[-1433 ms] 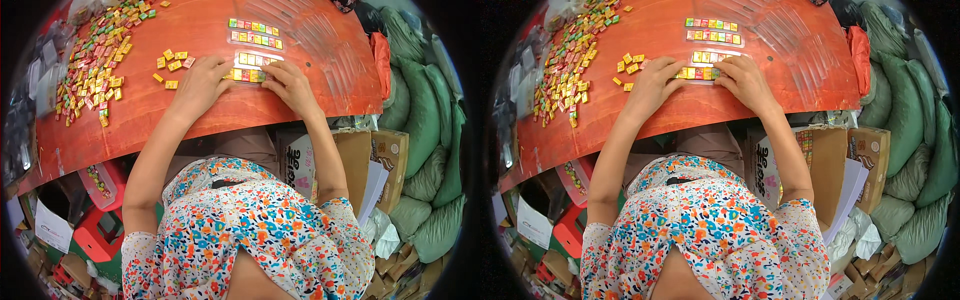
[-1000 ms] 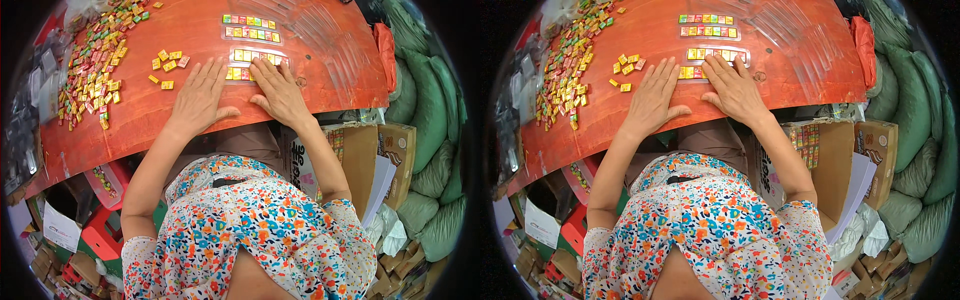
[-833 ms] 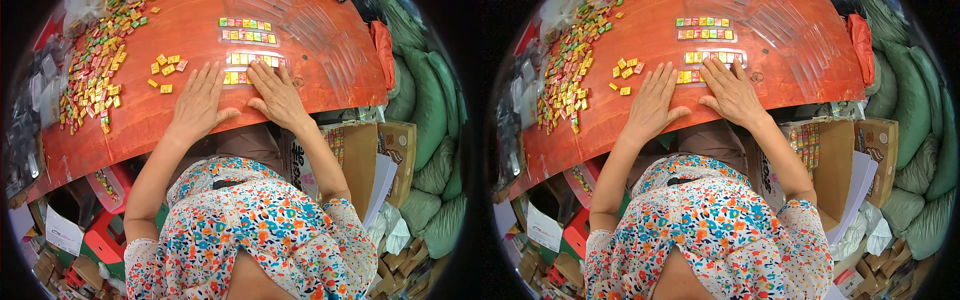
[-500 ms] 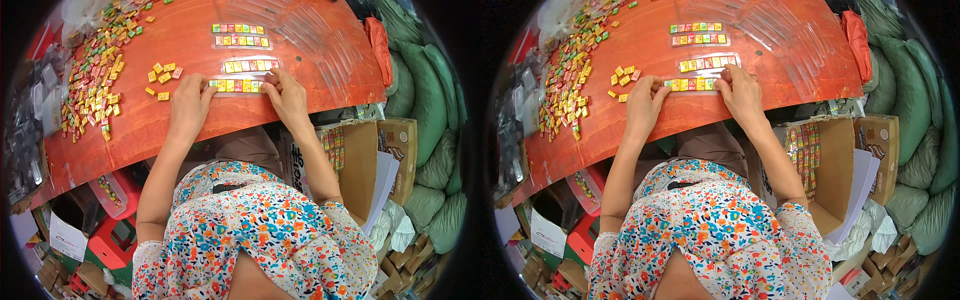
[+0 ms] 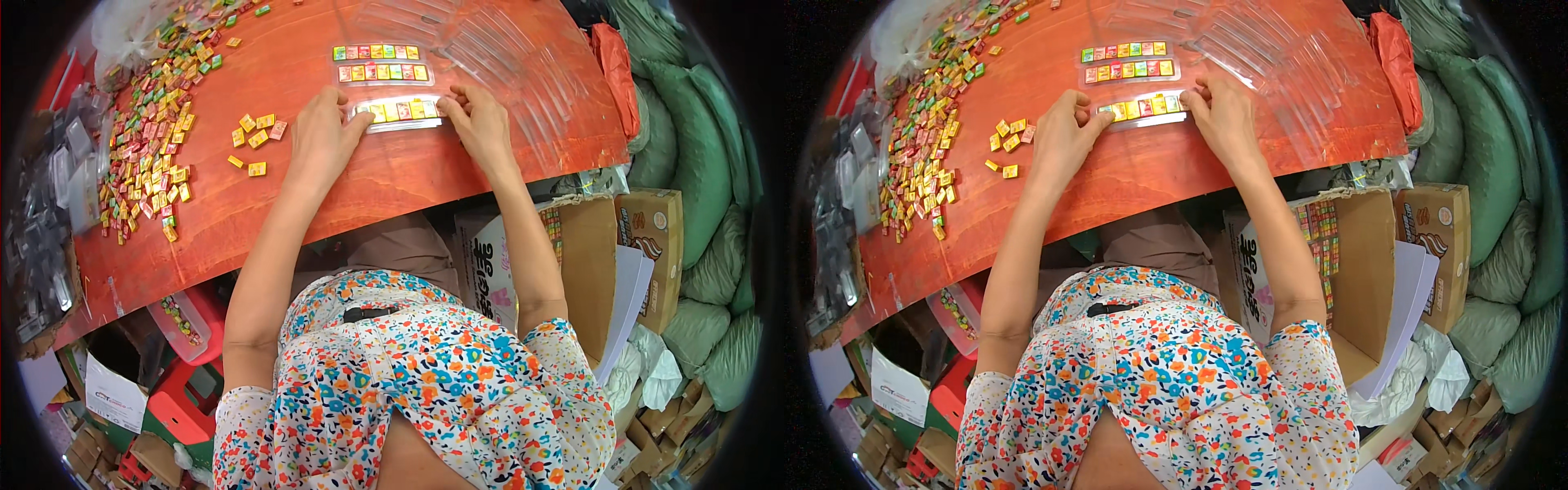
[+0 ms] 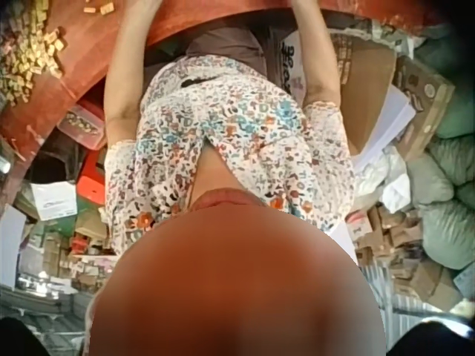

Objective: Organizing small colorful toy tiles into plastic trays and placing them into a shipping box.

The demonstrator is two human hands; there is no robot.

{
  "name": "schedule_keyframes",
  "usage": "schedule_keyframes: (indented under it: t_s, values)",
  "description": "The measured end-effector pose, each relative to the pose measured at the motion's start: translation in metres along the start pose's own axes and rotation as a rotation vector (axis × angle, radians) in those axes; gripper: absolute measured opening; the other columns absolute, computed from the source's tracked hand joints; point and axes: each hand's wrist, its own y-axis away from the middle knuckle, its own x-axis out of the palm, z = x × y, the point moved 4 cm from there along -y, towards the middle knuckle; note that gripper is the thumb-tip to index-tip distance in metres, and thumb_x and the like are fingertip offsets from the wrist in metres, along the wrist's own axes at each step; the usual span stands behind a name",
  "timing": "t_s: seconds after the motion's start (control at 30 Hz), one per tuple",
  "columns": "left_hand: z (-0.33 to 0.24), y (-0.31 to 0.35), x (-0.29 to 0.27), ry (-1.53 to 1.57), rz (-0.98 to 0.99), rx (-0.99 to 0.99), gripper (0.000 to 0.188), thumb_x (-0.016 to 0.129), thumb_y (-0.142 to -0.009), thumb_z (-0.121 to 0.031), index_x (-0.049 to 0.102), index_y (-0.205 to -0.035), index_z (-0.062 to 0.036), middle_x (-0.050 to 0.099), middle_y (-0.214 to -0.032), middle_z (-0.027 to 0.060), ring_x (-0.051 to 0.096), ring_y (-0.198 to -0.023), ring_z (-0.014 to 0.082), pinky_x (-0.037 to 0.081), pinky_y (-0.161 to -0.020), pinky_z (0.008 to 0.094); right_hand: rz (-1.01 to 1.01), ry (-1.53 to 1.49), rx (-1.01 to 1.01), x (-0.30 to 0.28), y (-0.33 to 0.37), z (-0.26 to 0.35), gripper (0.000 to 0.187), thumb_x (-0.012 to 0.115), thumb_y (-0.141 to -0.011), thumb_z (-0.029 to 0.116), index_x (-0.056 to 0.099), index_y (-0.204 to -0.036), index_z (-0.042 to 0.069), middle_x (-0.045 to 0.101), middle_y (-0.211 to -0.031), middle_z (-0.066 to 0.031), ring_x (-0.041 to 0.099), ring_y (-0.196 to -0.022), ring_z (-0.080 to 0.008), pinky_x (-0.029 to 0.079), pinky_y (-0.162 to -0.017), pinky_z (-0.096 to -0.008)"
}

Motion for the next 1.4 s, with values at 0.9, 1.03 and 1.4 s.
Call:
schedule_keyframes:
  t_s: [0.9, 1.03, 1.4]
  values:
    - [0.019, -0.055, -0.017, 0.366, 0.021, -0.276, 0.043, 0.070, -0.080, -0.030, 0.065, -0.102, 0.0063, 0.071, -0.081, 0.0160, 0.069, -0.066, 0.0217, 0.054, -0.066, 0.0356, 0.094, -0.437, 0.180, 0.014, -0.053, 0.028, 0.059, 0.070, -0.085, 0.022, 0.047, -0.128, -0.010, 0.067, -0.094, -0.0168, 0.068, -0.074, -0.0173, 0.057, -0.059, -0.0281]
    - [0.048, -0.092, 0.003, 0.231, 0.094, -0.241, 0.047, 0.070, -0.078, -0.034, 0.065, -0.103, 0.0064, 0.071, -0.084, 0.0163, 0.070, -0.071, 0.0236, 0.055, -0.070, 0.0348, 0.010, 0.025, 0.041, 0.026, -0.080, 0.022, 0.064, 0.066, -0.084, 0.035, 0.051, -0.124, -0.012, 0.068, -0.094, -0.0194, 0.070, -0.075, -0.0209, 0.057, -0.062, -0.0305]
    - [0.083, -0.093, 0.012, 0.613, 0.383, -0.261, 0.030, 0.069, -0.088, -0.023, 0.065, -0.106, 0.0008, 0.061, -0.084, 0.0003, 0.056, -0.068, 0.0073, 0.045, -0.061, 0.0212, 0.138, -0.408, 0.259, 0.030, -0.053, 0.018, 0.065, 0.069, -0.076, 0.038, 0.057, -0.121, -0.008, 0.068, -0.096, -0.0168, 0.069, -0.065, -0.0194, 0.055, -0.055, -0.0298]
